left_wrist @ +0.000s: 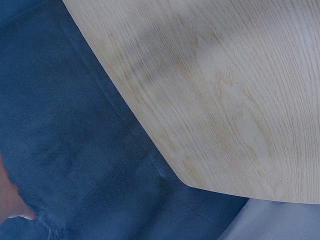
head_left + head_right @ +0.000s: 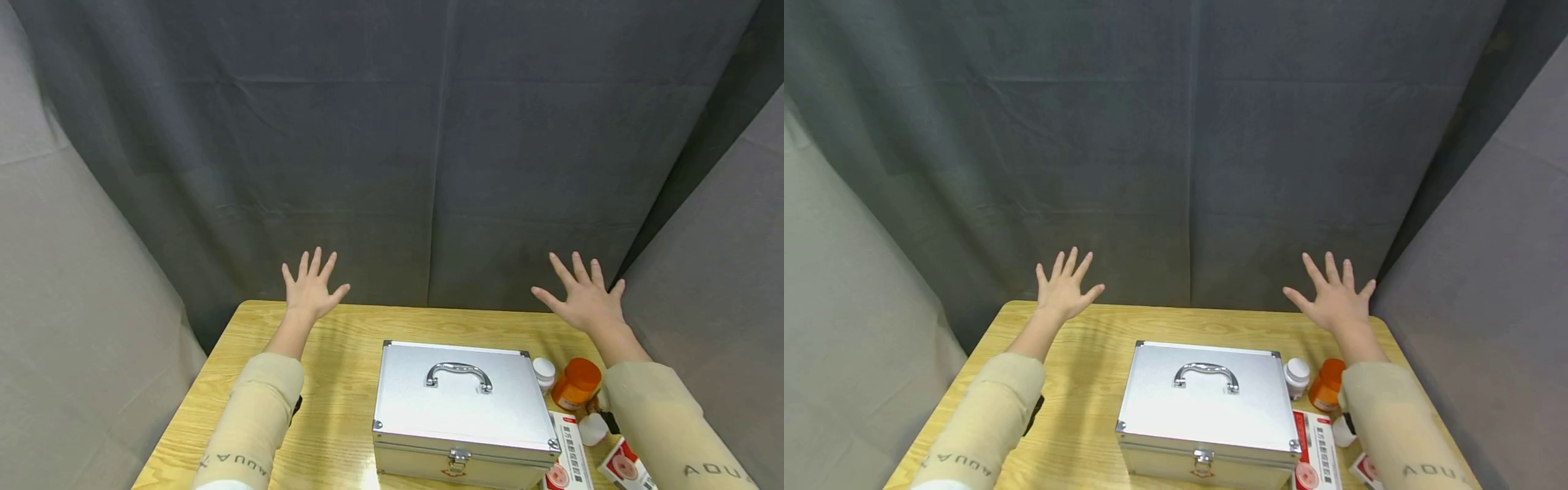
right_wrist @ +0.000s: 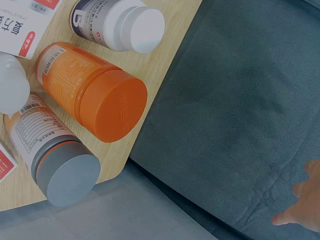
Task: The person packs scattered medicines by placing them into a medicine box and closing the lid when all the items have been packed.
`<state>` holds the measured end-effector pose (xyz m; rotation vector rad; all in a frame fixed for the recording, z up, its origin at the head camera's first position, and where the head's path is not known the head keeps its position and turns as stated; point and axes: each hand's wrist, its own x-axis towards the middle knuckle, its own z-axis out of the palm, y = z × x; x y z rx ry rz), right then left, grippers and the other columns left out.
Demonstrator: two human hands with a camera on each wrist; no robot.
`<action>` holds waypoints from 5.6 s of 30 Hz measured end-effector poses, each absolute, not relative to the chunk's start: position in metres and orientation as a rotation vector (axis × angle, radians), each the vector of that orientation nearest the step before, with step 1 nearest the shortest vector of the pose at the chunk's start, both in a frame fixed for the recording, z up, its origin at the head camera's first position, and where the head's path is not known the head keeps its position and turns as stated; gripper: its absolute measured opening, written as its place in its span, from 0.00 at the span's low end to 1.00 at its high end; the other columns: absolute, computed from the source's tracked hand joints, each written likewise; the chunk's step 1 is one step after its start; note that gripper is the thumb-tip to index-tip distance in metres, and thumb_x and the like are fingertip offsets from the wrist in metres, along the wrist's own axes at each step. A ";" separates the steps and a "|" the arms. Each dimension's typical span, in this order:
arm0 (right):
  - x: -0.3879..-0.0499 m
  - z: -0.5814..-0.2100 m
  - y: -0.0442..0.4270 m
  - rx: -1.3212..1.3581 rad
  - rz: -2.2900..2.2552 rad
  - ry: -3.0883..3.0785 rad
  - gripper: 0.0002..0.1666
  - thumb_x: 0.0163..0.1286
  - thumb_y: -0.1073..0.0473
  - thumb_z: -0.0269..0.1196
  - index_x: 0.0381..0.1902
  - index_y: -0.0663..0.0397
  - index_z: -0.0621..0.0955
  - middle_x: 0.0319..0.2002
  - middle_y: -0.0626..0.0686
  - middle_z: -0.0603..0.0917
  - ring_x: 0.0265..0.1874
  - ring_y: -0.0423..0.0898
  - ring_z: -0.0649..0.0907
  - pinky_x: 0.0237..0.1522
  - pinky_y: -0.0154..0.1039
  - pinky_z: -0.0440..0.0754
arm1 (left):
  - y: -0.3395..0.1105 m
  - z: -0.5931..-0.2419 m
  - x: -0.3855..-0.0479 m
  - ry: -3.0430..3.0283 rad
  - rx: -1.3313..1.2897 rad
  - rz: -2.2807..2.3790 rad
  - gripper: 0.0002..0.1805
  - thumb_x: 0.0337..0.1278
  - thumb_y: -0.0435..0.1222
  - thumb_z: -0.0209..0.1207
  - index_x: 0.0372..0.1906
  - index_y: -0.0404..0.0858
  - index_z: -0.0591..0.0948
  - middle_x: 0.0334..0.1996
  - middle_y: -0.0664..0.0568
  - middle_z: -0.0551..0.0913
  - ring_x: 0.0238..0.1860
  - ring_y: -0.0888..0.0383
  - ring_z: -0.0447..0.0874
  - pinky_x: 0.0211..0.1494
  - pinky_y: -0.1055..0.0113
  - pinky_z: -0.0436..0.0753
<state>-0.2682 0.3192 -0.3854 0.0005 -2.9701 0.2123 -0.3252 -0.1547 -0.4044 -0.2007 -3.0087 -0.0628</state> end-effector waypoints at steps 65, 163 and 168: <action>-0.134 -0.442 0.290 -0.077 1.256 -2.754 0.36 0.66 0.50 0.56 0.64 0.65 0.61 0.52 0.69 0.73 0.49 0.65 0.74 0.35 0.32 0.77 | -0.096 -0.488 -0.172 -2.556 -0.413 -1.527 0.32 0.58 0.45 0.53 0.62 0.29 0.63 0.58 0.34 0.67 0.57 0.38 0.66 0.56 0.44 0.69; -0.116 -0.478 0.240 -0.308 1.660 -2.740 0.36 0.69 0.42 0.48 0.67 0.60 0.62 0.64 0.65 0.64 0.58 0.56 0.69 0.52 0.44 0.74 | -0.098 -0.509 -0.147 -2.389 -0.229 -2.104 0.32 0.61 0.42 0.51 0.67 0.35 0.59 0.61 0.35 0.66 0.59 0.39 0.64 0.52 0.58 0.76; -0.121 -0.480 0.238 -0.294 1.645 -2.738 0.37 0.69 0.41 0.48 0.67 0.59 0.62 0.64 0.64 0.65 0.57 0.55 0.70 0.52 0.42 0.73 | -0.101 -0.509 -0.152 -2.395 -0.231 -2.097 0.32 0.61 0.42 0.51 0.68 0.36 0.59 0.61 0.35 0.66 0.59 0.39 0.64 0.52 0.57 0.76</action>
